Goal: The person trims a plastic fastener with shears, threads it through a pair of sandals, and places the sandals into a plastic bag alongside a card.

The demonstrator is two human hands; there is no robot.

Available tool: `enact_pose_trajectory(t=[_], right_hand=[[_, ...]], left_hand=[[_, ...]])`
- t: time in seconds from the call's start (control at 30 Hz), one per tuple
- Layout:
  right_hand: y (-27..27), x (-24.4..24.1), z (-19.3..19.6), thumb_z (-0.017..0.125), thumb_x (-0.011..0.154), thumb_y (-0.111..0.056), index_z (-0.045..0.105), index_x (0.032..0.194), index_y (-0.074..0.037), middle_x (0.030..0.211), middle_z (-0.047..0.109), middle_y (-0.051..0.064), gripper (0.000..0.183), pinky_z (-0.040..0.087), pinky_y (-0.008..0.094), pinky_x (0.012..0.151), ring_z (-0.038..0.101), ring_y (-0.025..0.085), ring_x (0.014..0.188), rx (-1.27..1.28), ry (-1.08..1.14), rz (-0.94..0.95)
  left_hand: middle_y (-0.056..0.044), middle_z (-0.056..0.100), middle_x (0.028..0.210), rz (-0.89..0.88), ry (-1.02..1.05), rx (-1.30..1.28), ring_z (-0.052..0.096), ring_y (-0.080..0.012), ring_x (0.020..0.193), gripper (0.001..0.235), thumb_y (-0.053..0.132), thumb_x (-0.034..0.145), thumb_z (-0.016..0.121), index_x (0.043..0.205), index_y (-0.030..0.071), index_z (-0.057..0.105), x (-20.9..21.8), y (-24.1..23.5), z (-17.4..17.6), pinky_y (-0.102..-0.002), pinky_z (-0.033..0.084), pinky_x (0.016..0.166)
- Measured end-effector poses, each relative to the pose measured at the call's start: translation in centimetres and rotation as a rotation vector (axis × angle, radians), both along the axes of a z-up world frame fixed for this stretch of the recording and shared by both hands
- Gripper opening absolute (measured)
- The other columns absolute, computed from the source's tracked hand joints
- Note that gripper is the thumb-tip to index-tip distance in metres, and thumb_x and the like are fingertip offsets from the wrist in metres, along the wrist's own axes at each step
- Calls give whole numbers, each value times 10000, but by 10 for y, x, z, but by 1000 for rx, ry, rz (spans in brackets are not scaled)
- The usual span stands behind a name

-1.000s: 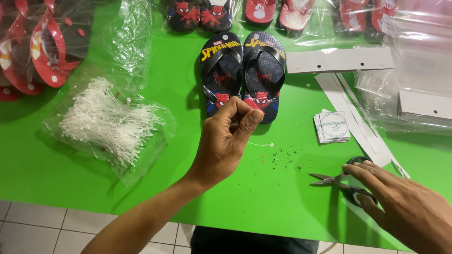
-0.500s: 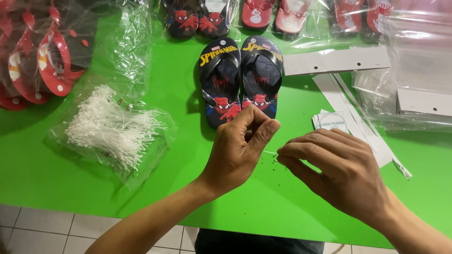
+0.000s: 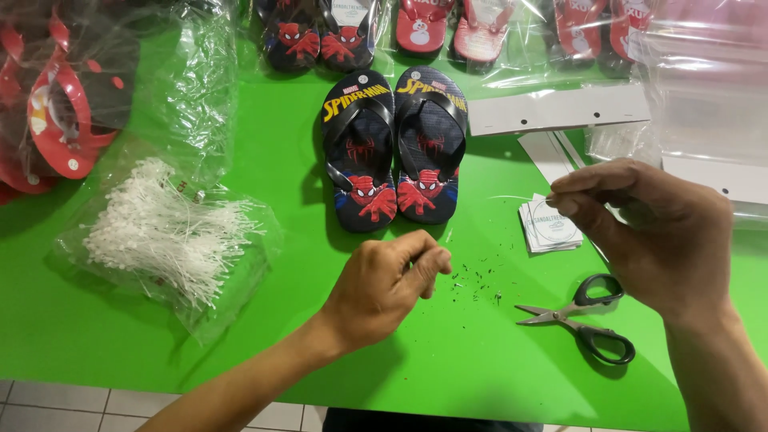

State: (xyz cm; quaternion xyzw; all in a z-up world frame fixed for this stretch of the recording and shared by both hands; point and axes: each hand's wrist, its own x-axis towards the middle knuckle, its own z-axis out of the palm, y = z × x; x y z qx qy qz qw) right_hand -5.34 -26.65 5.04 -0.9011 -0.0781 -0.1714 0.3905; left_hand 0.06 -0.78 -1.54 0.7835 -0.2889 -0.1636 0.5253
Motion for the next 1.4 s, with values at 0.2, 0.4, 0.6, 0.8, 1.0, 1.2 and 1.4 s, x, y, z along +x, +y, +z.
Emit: enact_pose_trajectory(t=[0.2, 0.4, 0.6, 0.8, 1.0, 1.2, 1.4], right_hand=[[-7, 10, -10, 719, 949, 83, 665, 1133, 55, 1054, 737, 155, 194, 638, 250, 862, 751, 197, 945, 165, 33, 7], [-2, 16, -14, 654, 1000, 131, 654, 1155, 71, 1009, 719, 155, 166, 624, 241, 820, 725, 187, 904, 236, 41, 12], [7, 31, -32, 600, 1024, 52, 669, 1169, 45, 990, 728, 132, 160, 619, 264, 825, 717, 170, 908, 228, 128, 46], [19, 38, -26, 672, 970, 29, 726, 1142, -10, 969, 771, 89, 185, 605, 231, 839, 732, 125, 872, 90, 186, 46], [27, 49, -25, 707, 939, -3, 751, 1113, -38, 1007, 774, 74, 183, 605, 243, 834, 706, 119, 872, 21, 184, 111], [37, 60, -19, 760, 921, -28, 772, 1093, -94, 945, 773, 32, 185, 547, 244, 708, 676, 103, 772, -120, 136, 165], [52, 71, -15, 796, 953, -79, 797, 1102, -122, 956, 756, 21, 155, 510, 283, 625, 558, 126, 629, -343, -33, 206]], left_hand=[[-56, 552, 461, -171, -318, 209, 578, -323, 432, 398, 506, 958, 656, 749, 174, 585, -19, -7, -7, -469, 456, 488], [35, 565, 518, 129, -560, 89, 672, -185, 458, 171, 333, 1033, 591, 995, 166, 578, 6, 1, 15, -412, 517, 447], [45, 722, 857, 304, -565, 137, 732, -196, 738, 605, 602, 925, 589, 1376, 200, 595, 39, 16, 27, -420, 542, 591], [-14, 743, 779, 281, -641, 2, 700, -191, 609, 133, 245, 1035, 611, 968, 145, 668, 43, 12, 4, -375, 474, 519], [35, 812, 1013, 188, -489, -78, 804, -111, 795, 425, 259, 1013, 682, 1402, 221, 516, 48, 20, 3, -262, 624, 761], [-12, 792, 992, 212, -684, -163, 762, -136, 772, 113, 161, 1009, 710, 1105, 103, 712, 55, 26, -2, -302, 561, 668], [-1, 781, 922, 272, -572, -184, 691, -104, 668, 179, 257, 1052, 610, 1142, 130, 696, 53, 26, 3, -282, 515, 623]])
